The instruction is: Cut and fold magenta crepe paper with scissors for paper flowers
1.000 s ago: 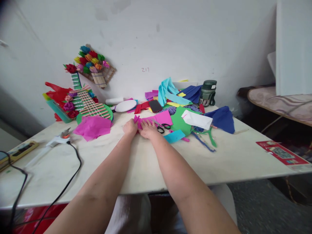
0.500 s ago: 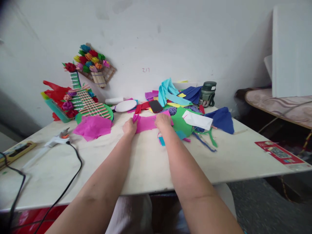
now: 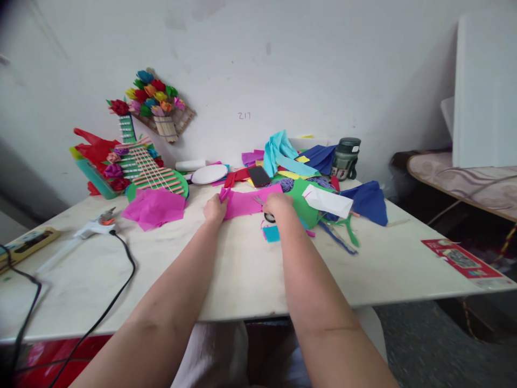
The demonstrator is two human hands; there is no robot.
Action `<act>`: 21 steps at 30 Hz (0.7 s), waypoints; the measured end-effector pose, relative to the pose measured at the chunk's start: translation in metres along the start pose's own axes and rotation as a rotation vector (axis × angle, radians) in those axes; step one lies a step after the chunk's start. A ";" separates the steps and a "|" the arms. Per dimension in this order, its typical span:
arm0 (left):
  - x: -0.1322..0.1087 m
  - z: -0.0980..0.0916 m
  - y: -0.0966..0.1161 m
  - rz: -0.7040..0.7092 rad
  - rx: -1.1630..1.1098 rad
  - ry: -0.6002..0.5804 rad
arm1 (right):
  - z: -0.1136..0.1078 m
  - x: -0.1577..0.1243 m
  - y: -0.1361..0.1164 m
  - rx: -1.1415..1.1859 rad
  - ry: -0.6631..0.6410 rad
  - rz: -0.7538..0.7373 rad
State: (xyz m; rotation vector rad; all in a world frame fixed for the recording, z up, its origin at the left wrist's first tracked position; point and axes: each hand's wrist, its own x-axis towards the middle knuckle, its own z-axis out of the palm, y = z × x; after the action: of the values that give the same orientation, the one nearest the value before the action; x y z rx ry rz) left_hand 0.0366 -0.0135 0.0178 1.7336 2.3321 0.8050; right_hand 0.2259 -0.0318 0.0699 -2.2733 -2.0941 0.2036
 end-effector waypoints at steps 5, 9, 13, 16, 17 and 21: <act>-0.001 -0.001 0.001 -0.003 -0.004 -0.001 | -0.004 -0.003 -0.002 -0.074 -0.133 0.012; -0.002 -0.002 0.002 -0.010 -0.006 -0.005 | -0.003 -0.004 -0.002 -0.094 -0.143 -0.001; -0.003 -0.003 0.002 -0.010 -0.010 -0.004 | -0.003 -0.002 -0.002 -0.108 -0.182 -0.016; -0.003 -0.004 0.003 -0.012 -0.010 -0.003 | -0.005 -0.001 -0.003 -0.116 -0.188 -0.026; -0.003 -0.004 0.003 -0.013 -0.010 -0.004 | -0.005 -0.002 -0.004 -0.112 -0.194 -0.029; -0.003 -0.004 0.002 -0.011 -0.010 -0.008 | -0.005 -0.005 -0.007 -0.120 -0.213 -0.050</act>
State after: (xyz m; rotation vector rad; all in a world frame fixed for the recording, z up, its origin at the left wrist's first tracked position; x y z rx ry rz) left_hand 0.0382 -0.0175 0.0215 1.7156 2.3260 0.8046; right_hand 0.2190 -0.0357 0.0759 -2.3568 -2.3226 0.3417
